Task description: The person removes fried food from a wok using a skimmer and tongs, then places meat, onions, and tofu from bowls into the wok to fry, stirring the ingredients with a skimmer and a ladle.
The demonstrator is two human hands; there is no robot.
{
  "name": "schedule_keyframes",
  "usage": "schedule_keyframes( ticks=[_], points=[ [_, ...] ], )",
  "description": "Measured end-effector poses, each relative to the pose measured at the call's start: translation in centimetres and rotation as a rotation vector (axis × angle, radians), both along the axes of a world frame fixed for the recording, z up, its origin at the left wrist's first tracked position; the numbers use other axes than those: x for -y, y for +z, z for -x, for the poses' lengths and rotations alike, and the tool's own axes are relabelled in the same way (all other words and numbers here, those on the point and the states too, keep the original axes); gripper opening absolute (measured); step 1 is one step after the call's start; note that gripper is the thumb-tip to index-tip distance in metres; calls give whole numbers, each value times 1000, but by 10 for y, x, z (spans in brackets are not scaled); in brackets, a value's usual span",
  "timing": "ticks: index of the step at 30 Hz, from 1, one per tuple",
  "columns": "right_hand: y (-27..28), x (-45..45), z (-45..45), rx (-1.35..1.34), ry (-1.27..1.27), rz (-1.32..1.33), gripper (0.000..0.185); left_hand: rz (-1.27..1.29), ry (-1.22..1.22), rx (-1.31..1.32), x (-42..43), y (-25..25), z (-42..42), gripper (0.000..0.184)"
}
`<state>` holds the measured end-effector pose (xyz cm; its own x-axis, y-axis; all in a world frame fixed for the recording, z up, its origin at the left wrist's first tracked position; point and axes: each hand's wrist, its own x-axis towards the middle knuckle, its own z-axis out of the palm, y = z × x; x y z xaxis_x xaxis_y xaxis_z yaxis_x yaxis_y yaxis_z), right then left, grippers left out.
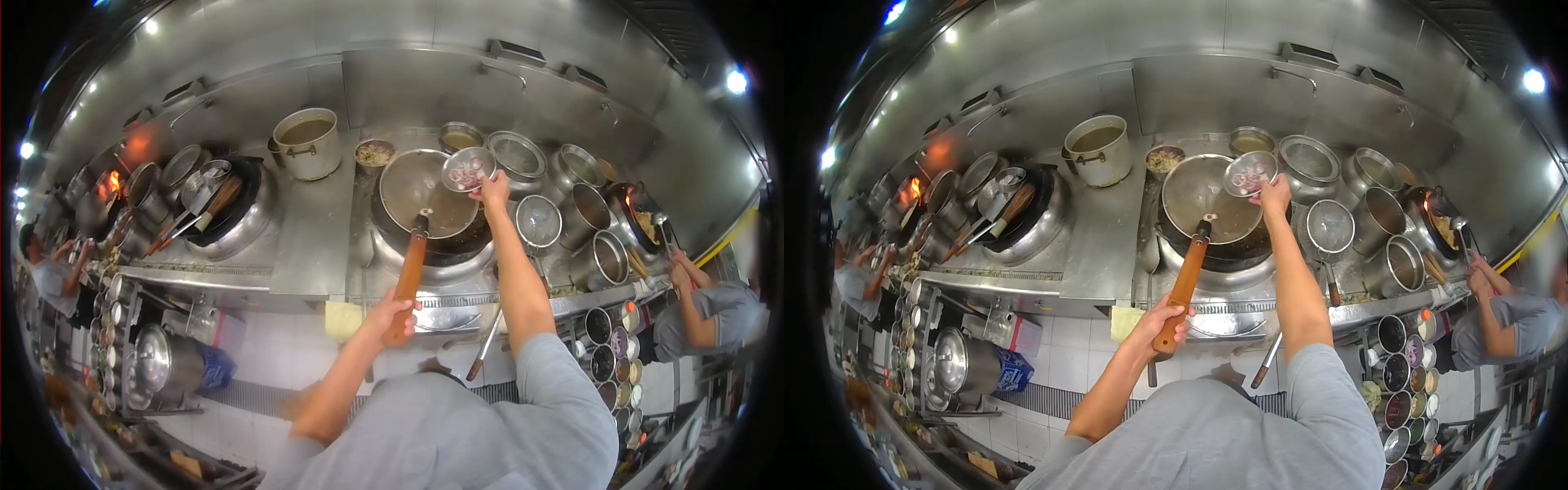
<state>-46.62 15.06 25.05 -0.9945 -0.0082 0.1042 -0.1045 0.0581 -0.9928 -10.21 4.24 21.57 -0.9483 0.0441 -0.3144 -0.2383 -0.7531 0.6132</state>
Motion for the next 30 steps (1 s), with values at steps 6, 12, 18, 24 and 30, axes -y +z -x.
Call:
schedule_keyframes(
  ticks=[6, 12, 18, 24, 30],
  points=[
    [-32, 17, 5, -476, -233, -567, 18, 524, -19, 94, -6, -7, -18, 43],
    [-67, 47, 3, 343, 122, 490, 15, 404, -54, 78, 13, -11, -20, 43],
    [-19, -11, -29, 46, 45, 147, 11, 354, -10, 24, 23, 1, -16, 51],
    [-53, 20, -22, -553, -203, -616, 13, 717, -9, 29, 34, 20, -17, 57],
    [-77, 51, -47, 357, 25, 262, 12, 576, -61, 117, 46, 12, -24, 53]
  ],
)
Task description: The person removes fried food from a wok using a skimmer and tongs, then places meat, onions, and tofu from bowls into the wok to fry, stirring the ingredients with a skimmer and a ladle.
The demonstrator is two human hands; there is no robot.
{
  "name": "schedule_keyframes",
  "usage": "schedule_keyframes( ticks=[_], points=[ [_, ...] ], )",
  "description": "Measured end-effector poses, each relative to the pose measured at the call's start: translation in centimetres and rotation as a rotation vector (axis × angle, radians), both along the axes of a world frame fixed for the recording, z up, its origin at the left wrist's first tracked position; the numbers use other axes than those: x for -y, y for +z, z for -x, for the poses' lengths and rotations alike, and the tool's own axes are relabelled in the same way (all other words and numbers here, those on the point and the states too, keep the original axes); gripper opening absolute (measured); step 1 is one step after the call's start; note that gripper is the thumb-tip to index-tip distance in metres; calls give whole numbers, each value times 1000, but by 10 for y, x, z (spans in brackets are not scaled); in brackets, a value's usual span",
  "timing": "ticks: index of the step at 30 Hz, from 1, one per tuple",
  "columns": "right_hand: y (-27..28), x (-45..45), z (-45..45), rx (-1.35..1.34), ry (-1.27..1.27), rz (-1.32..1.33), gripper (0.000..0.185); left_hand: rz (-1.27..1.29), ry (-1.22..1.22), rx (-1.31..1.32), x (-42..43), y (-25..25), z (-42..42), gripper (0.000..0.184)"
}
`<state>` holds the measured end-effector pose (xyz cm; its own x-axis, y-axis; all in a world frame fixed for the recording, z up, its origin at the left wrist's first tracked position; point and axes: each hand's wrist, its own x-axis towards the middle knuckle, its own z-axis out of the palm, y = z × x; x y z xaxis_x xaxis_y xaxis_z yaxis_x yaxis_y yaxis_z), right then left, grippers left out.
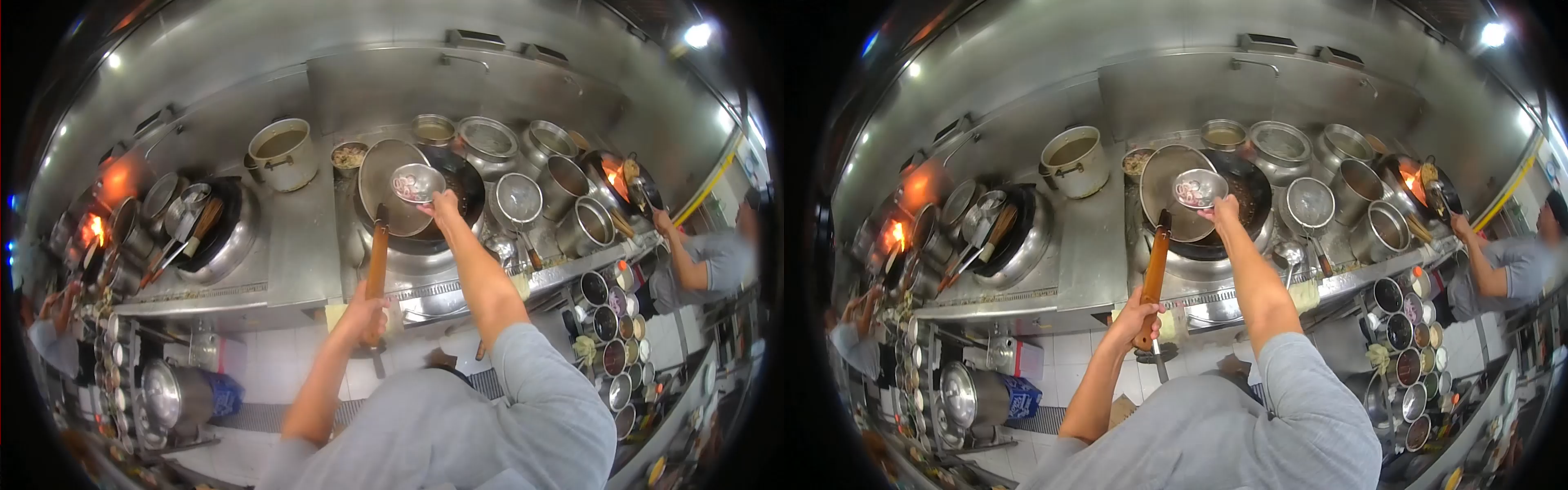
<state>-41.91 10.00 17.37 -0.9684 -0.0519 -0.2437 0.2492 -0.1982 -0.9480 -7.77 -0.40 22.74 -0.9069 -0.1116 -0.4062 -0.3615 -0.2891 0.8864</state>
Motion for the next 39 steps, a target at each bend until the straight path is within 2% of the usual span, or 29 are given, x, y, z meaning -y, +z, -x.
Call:
schedule_keyframes(
  ticks=[2, 3, 6, 7, 10, 11, 12, 14, 15, 17, 18, 19, 20, 22, 23, 24, 28, 30, 34, 36, 38, 39],
  points=[
    [-24, -19, -1, 113, 62, 437, 9, -180, 9, -44, 3, -14, 1, 45],
    [-27, -32, -7, 115, 26, 433, 9, -188, -24, -32, 5, -20, 6, 45],
    [-31, -86, -28, -36, -13, 691, 8, -436, -21, -144, -1, -36, 26, 33],
    [-13, -110, -46, 23, -98, 703, 13, -425, -60, -124, 1, -54, 41, 34],
    [3, -217, -102, -185, -198, 675, 23, -553, -162, -63, -8, -82, 76, 26],
    [-18, -259, -119, -798, -359, -85, 19, -556, -96, -73, -20, -85, 84, 22],
    [8, -304, -147, -266, -407, 610, 20, -537, -116, -52, -25, -85, 86, 21],
    [8, -405, -206, -390, -543, 577, 20, -480, -214, -67, -25, -92, 96, 25],
    [3, -452, -237, -435, -608, 548, 21, -661, -256, -83, -7, -120, 115, 32],
    [25, -524, -333, -534, -849, 522, 22, -693, -194, -26, -22, -89, 100, 23],
    [20, -565, -377, -628, -974, 412, 22, -760, -200, 5, -31, -70, 88, 32],
    [26, -593, -431, -593, -1147, 360, 19, -826, -198, 36, -39, -62, 79, 40],
    [12, -632, -481, -643, -1264, 266, 18, -820, -231, 48, -42, -73, 78, 40],
    [16, -679, -592, -541, -1562, 199, 22, -1391, -500, 86, -34, -98, 73, 48],
    [1, -711, -647, -506, -1638, 183, 22, -1421, -544, 89, -36, -114, 74, 49],
    [-3, -727, -703, -569, -1728, 164, 23, -1396, -530, 80, -39, -142, 75, 51],
    [-38, -793, -903, -348, -2191, 73, 26, -1201, -427, 138, -79, -256, 70, 58],
    [-46, -804, -967, -278, -2289, 63, 24, -653, -302, 91, -194, -209, 16, 41],
    [-92, -822, -1046, -340, -2252, 61, 26, -483, -620, 209, -336, -177, -32, 39],
    [-110, -808, -1067, -154, -1923, 176, 39, -399, -650, 252, -396, -149, -61, 37],
    [-118, -783, -1076, 334, -1624, -198, 43, -308, -725, 254, -431, -128, -86, 37],
    [-109, -765, -1068, 425, -1564, -310, 25, -276, -752, 268, -444, -121, -98, 35]
  ],
)
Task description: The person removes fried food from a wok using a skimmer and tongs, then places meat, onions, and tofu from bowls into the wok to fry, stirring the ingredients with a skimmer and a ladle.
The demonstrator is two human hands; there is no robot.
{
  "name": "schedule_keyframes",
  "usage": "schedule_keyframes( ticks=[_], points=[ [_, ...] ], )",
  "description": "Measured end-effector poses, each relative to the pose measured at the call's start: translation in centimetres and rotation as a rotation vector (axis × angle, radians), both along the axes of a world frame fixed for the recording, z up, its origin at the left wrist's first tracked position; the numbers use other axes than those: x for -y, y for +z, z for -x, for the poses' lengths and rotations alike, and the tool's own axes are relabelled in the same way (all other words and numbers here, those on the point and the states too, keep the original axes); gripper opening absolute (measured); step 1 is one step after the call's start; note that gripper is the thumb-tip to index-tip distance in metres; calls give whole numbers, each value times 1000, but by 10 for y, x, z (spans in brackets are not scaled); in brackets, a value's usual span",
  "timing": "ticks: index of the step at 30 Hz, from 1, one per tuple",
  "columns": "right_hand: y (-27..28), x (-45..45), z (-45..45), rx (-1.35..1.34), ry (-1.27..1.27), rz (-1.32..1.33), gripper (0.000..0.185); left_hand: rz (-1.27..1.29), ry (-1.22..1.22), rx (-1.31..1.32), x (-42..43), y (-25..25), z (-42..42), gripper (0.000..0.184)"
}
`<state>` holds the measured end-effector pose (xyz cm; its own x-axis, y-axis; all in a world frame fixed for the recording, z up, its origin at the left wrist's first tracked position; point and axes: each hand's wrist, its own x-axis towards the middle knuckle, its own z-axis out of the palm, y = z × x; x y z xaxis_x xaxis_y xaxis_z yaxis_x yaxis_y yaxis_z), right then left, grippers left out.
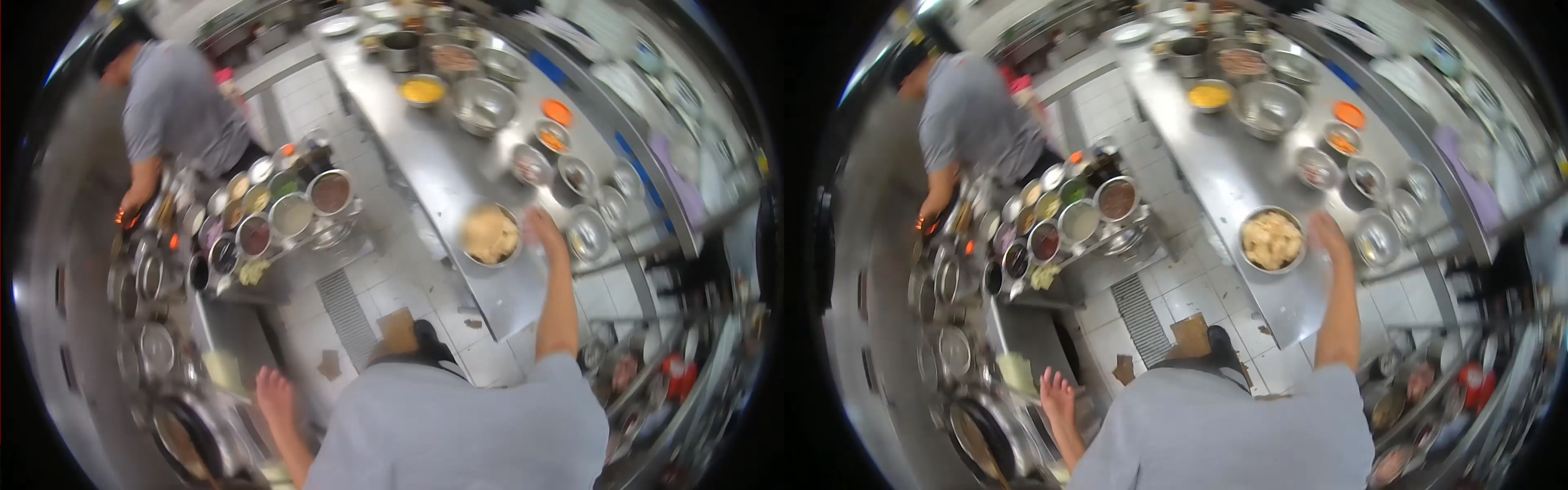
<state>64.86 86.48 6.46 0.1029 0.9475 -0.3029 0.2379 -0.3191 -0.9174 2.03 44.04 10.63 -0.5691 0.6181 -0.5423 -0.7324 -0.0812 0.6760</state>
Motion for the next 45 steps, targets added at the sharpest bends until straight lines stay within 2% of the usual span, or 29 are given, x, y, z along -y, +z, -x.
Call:
schedule_keyframes(
  ticks=[1, 2, 3, 4, 6, 7, 8, 9, 10, 11, 13, 14, 15, 16, 19, 20, 22, 23, 25, 27, 30, 31, 36, 38, 40, 41, 42, 44, 45],
  points=[
    [-20, 4, -12, 179, 190, -78, 24, 27, -7, -2, -8, 2, -8, 34],
    [-6, 24, -3, 20, 252, 9, 22, 57, -46, -24, -6, -14, -6, 36],
    [0, 37, 10, 19, 233, 65, 22, 120, -64, -65, -5, -19, -12, 44],
    [-3, 47, 15, -73, 265, 14, 25, 143, -75, -44, -7, -22, -16, 43],
    [-23, 49, 20, -306, 171, 188, 43, 202, -92, -129, -14, 2, -25, 33],
    [-51, 47, 9, -314, 113, 187, 46, 90, -70, -161, -2, -9, -17, 29],
    [-80, 31, -3, -363, 130, 248, 45, 229, -25, -267, 0, 8, -15, 28],
    [-79, 36, 1, -358, 121, 237, 43, 273, 80, -379, 12, 15, -11, 28],
    [-89, 30, -1, -392, 293, 252, 46, 319, 151, -489, 27, 21, -5, 27],
    [-53, 48, 38, -306, 193, 203, 40, 324, 204, -486, 49, 36, 3, 27],
    [-62, 33, 64, -305, 267, 170, 39, 566, 636, -939, 91, 61, 11, 27],
    [-67, 30, 74, -297, 296, 138, 39, 804, 882, -1200, 130, 42, 34, 28],
    [-73, 28, 83, -288, 324, 107, 38, 831, 1037, -1383, 156, 68, 38, 31],
    [-78, 26, 94, -278, 355, 75, 37, 981, 1105, -1464, 172, 109, 28, 35],
    [-73, 40, 153, -279, 398, 72, 36, 1412, 1313, -1552, 276, 126, 59, 42],
    [-67, 49, 182, -289, 387, 105, 35, 1420, 1333, -1539, 314, 116, 78, 42],
    [-54, 76, 241, -301, 381, 129, 34, 777, 1472, -795, 386, 80, 122, 49],
    [-48, 95, 273, -373, 413, 126, 33, 200, 1353, -244, 384, 115, 119, 53],
    [-33, 133, 335, -485, 480, 133, 31, -290, 954, 147, 426, 77, 168, 47],
    [-37, 163, 391, -560, 590, 152, 27, -683, 590, 129, 426, 62, 211, 35],
    [-7, 220, 468, -548, 699, 214, 21, -645, 701, 169, 428, 71, 257, 23],
    [-5, 233, 488, -548, 734, 226, 20, -559, 770, 255, 418, 116, 242, 21],
    [27, 317, 567, -505, 853, 287, 18, -237, 668, 3, 454, 132, 248, 24],
    [31, 338, 590, -519, 960, 323, 15, 183, 703, -441, 466, 142, 244, 41],
    [30, 351, 607, -477, 1026, 334, 15, 545, 669, -599, 485, 153, 241, 63],
    [28, 357, 617, -448, 1084, 346, 15, 825, 581, -697, 508, 137, 258, 73],
    [27, 362, 626, -452, 1094, 352, 15, 833, 591, -697, 528, 118, 266, 73],
    [23, 373, 645, -494, 1102, 417, 8, 1373, 538, -1445, 556, 98, 276, 76],
    [26, 380, 654, -490, 1118, 421, 10, 1429, 466, -1246, 546, 122, 258, 73]
  ],
)
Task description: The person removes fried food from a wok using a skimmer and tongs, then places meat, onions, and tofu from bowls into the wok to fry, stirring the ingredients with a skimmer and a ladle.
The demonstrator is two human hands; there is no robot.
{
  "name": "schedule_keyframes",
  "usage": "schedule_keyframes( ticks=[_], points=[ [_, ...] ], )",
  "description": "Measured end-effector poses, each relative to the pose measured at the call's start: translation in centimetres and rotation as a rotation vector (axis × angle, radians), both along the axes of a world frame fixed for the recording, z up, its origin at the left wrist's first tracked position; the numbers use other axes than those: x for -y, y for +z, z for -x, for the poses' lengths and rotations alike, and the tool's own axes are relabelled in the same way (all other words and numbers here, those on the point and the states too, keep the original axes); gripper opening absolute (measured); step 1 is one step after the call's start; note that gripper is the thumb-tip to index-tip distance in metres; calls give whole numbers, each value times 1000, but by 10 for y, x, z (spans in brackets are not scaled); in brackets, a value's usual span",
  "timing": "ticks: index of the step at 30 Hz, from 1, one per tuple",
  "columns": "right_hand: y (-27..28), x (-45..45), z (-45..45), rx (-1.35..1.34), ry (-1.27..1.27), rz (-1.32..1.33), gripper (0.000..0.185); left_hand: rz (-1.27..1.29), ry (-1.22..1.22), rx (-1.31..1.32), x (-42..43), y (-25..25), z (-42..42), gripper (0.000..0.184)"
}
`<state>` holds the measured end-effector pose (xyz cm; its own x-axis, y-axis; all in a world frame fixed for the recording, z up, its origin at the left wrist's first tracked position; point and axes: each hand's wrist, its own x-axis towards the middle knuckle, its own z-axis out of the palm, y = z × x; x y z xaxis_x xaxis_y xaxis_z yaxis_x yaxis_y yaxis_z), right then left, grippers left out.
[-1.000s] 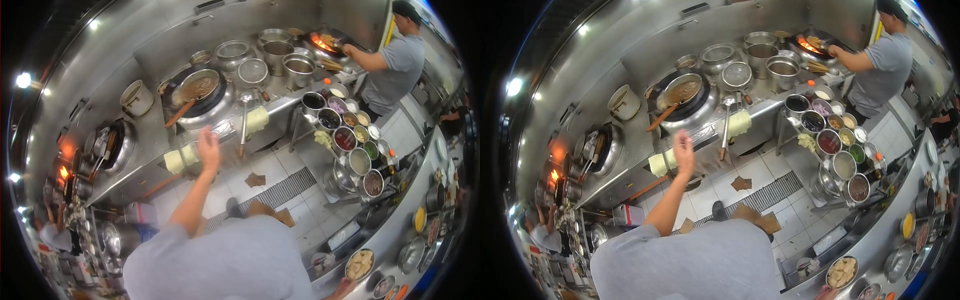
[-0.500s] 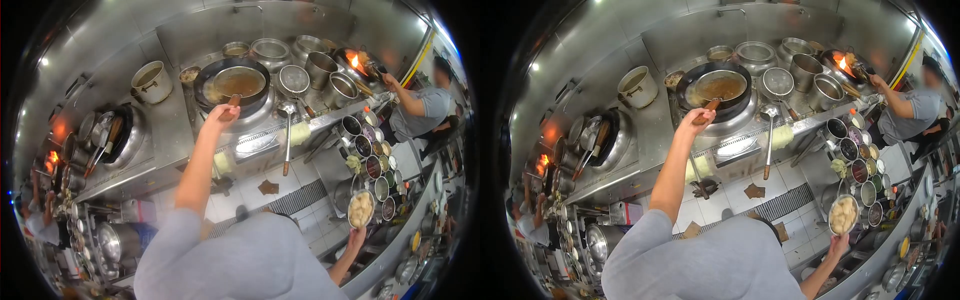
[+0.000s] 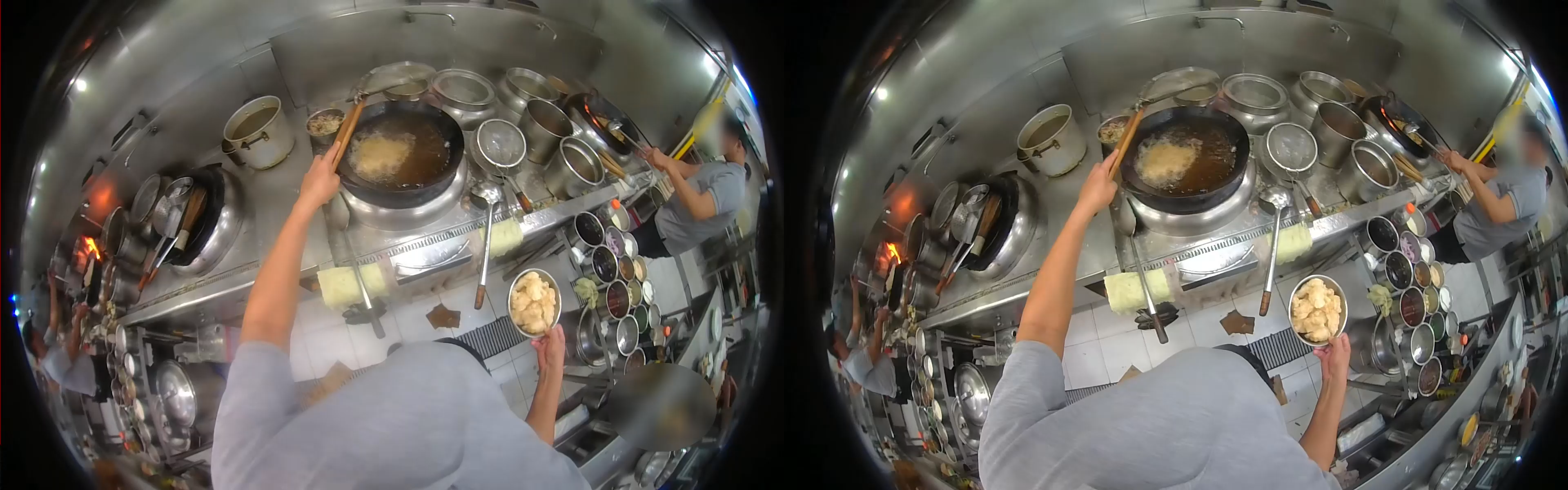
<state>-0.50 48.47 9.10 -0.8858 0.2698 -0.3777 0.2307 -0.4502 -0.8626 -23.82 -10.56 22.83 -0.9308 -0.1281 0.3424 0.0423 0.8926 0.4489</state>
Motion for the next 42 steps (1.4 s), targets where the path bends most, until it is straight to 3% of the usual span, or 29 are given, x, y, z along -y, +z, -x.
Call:
schedule_keyframes(
  ticks=[4, 12, 22, 25, 27, 28, 30, 31, 33, 38, 42],
  points=[
    [-3, 6, 40, -30, 51, 2, 13, 275, 114, 153, -20, 7, -32, 62],
    [10, 24, 169, -134, 259, -101, 13, 261, 153, 89, -50, -39, -110, 59],
    [81, 153, 396, -223, 423, -252, 9, 196, 247, 196, -88, -27, -184, 64],
    [103, 207, 444, -238, 447, -405, 10, 214, 255, 186, -91, -13, -199, 60],
    [124, 251, 462, -206, 482, -879, 19, 218, 262, 210, -94, 2, -207, 60],
    [116, 271, 481, -216, 494, -879, 19, 222, 252, 239, -95, 9, -210, 59],
    [79, 312, 522, -567, 458, -1447, 22, 211, 256, 238, -98, 22, -213, 59],
    [82, 331, 521, -581, 467, -1445, 22, 203, 245, 237, -99, 24, -213, 59],
    [85, 371, 510, -838, 379, -1799, 16, 181, 261, 214, -98, 21, -214, 59],
    [110, 403, 515, -1075, 316, -1968, 15, 94, 221, 238, -94, 21, -220, 56],
    [179, 372, 527, -1113, 137, -2023, 15, 56, 205, 221, -98, 20, -223, 51]
  ],
)
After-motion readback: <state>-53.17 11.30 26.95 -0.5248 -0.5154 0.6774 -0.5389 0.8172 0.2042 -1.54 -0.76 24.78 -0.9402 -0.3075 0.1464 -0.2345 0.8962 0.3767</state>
